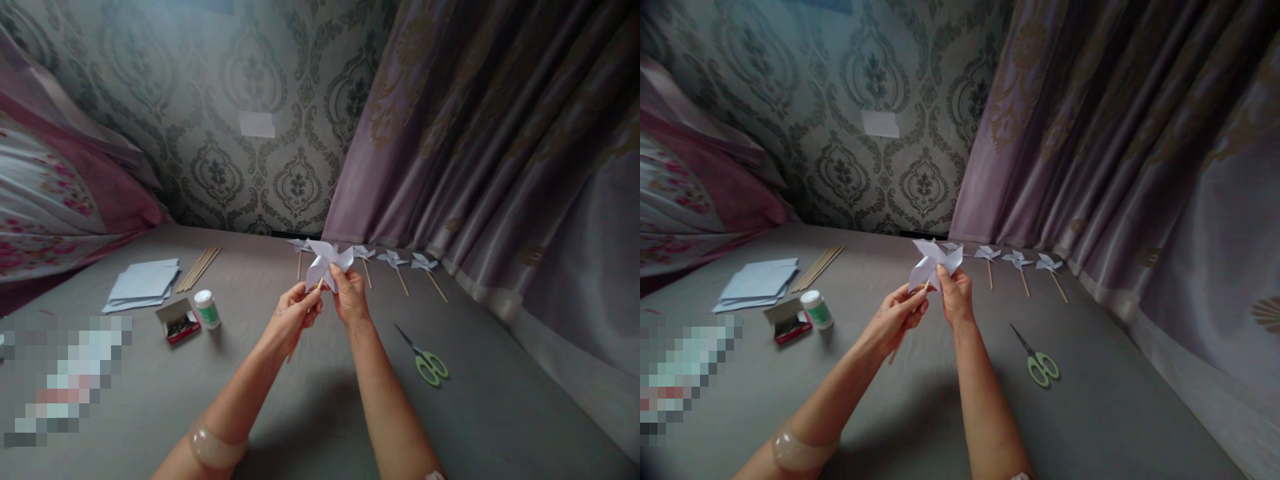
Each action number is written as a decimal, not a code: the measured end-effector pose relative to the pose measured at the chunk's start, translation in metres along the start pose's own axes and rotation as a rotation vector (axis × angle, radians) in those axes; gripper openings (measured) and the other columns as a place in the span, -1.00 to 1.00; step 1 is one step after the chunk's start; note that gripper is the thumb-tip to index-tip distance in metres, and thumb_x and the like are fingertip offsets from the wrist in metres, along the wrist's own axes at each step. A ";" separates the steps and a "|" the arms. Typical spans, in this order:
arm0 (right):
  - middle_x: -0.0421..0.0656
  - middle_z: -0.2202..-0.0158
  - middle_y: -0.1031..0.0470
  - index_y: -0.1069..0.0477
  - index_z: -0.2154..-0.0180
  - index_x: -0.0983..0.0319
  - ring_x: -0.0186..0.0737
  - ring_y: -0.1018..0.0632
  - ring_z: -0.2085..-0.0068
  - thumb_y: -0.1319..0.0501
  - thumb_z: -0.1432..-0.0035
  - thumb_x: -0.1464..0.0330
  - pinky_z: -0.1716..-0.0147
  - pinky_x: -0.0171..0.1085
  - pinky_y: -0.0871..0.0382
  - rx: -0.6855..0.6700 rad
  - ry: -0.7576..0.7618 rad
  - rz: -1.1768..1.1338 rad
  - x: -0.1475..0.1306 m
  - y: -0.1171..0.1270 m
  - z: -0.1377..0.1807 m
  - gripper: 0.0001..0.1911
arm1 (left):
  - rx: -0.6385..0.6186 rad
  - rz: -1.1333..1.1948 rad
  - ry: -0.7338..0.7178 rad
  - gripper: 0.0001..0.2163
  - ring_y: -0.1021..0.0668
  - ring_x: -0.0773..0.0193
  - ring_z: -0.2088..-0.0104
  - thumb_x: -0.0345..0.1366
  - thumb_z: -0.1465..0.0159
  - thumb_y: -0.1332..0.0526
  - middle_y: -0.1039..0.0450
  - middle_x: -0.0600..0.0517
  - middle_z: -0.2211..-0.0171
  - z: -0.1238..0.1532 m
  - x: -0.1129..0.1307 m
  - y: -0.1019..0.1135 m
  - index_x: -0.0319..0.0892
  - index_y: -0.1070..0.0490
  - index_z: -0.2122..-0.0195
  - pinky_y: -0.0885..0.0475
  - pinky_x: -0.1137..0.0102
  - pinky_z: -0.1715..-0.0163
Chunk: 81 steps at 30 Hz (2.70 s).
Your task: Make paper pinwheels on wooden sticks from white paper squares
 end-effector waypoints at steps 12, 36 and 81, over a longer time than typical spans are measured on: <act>-0.36 0.66 -0.30 -0.32 0.53 0.24 -0.44 -0.31 0.60 -0.36 0.24 0.21 0.54 -0.37 -0.24 0.109 -0.151 0.039 0.041 0.022 -0.003 -0.70 | 0.134 0.004 0.098 -0.64 -0.08 0.60 0.75 -0.16 0.11 -0.41 -0.24 0.17 0.69 -0.015 -0.039 0.027 -0.28 -0.42 0.37 0.19 0.52 0.69; -0.24 0.60 -0.52 -0.45 0.53 0.30 -0.38 -0.49 0.56 -0.35 0.16 0.56 0.52 -0.42 -0.36 0.255 -0.486 0.077 0.112 0.067 0.001 -0.88 | 0.274 0.022 0.312 -0.86 -0.11 0.59 0.79 -0.35 -0.09 -0.30 -0.26 0.17 0.71 -0.020 -0.103 0.058 -0.27 -0.36 0.39 0.14 0.56 0.75; -0.17 0.45 -0.52 -0.49 0.53 0.19 -0.26 -0.48 0.38 -0.18 -0.04 0.35 0.26 -0.33 -0.33 -0.061 0.104 0.792 0.017 0.032 0.076 -0.83 | 0.221 0.085 0.147 -0.84 -0.32 0.51 0.64 -0.35 0.03 -0.33 -0.29 0.16 0.62 -0.016 -0.082 0.050 -0.26 -0.38 0.45 -0.21 0.58 0.63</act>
Point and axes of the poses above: each hand's wrist, its own z-axis away from the middle knuckle, its own y-axis out of the back of the hand, x = y × z, the point moved 9 cm from there along -z, towards the middle knuckle
